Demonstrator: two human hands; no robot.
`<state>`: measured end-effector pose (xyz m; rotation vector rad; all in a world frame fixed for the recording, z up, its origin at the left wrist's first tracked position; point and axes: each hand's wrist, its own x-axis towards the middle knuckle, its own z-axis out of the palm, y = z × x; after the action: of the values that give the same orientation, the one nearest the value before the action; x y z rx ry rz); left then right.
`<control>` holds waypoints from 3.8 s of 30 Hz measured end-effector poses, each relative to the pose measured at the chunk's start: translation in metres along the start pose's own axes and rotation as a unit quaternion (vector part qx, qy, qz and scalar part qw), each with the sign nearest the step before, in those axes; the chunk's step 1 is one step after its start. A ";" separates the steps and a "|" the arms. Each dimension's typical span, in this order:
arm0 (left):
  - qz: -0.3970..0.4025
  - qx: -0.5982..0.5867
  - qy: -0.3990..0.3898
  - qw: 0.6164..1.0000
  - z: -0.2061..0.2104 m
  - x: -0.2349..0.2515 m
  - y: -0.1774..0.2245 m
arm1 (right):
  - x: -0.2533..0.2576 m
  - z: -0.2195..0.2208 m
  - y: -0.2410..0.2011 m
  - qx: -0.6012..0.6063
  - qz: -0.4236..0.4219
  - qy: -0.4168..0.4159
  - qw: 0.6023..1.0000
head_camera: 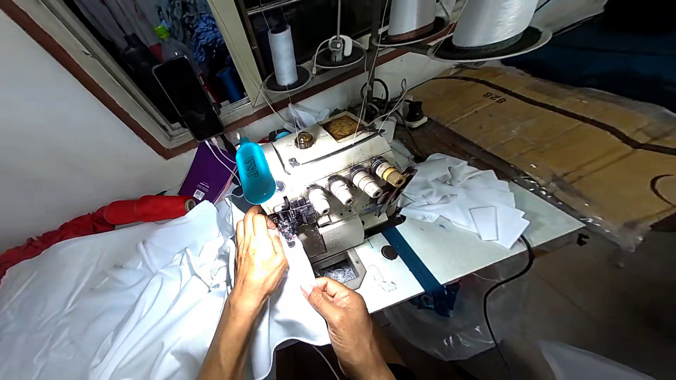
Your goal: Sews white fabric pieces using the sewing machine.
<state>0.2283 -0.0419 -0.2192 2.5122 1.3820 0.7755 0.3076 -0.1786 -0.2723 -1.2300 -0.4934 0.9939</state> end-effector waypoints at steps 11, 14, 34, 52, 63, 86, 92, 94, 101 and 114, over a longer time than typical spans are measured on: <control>0.214 0.006 0.031 0.976 -0.030 -0.129 0.014 | -0.039 -0.027 0.030 0.033 -0.049 -0.118 0.991; 0.252 0.042 0.067 0.965 -0.011 -0.139 0.009 | -0.043 -0.024 0.028 0.017 -0.040 -0.082 0.996; 0.244 -0.056 0.038 0.967 -0.036 -0.128 0.006 | -0.051 -0.015 -0.002 0.102 0.067 -0.042 0.992; 0.022 0.138 0.042 0.989 0.002 -0.047 0.011 | 0.024 0.018 -0.018 0.029 0.020 0.021 0.999; -0.184 0.162 -0.106 0.964 -0.009 -0.009 0.026 | 0.030 0.029 -0.015 -0.011 -0.017 0.088 0.996; 0.180 -0.136 -0.184 0.957 -0.069 -0.167 -0.043 | 0.008 0.021 0.008 -0.304 0.065 -0.191 0.931; -0.104 0.033 0.115 0.987 -0.024 -0.109 -0.040 | -0.020 0.026 0.003 -0.196 -0.263 -0.184 0.927; -0.078 0.041 0.131 0.987 -0.021 -0.097 -0.056 | -0.021 0.016 -0.010 -0.173 -0.315 -0.143 0.922; 0.086 -0.007 0.073 0.994 -0.119 -0.060 -0.047 | 0.003 -0.034 0.000 -0.281 -0.185 0.029 0.941; -0.015 0.009 -0.030 0.999 -0.020 0.061 -0.002 | -0.014 -0.047 -0.006 -0.098 0.003 -0.017 0.995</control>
<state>0.2429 0.0069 -0.1806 2.5009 1.4087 0.6784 0.3396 -0.2162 -0.2786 -1.3922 -0.6254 0.9901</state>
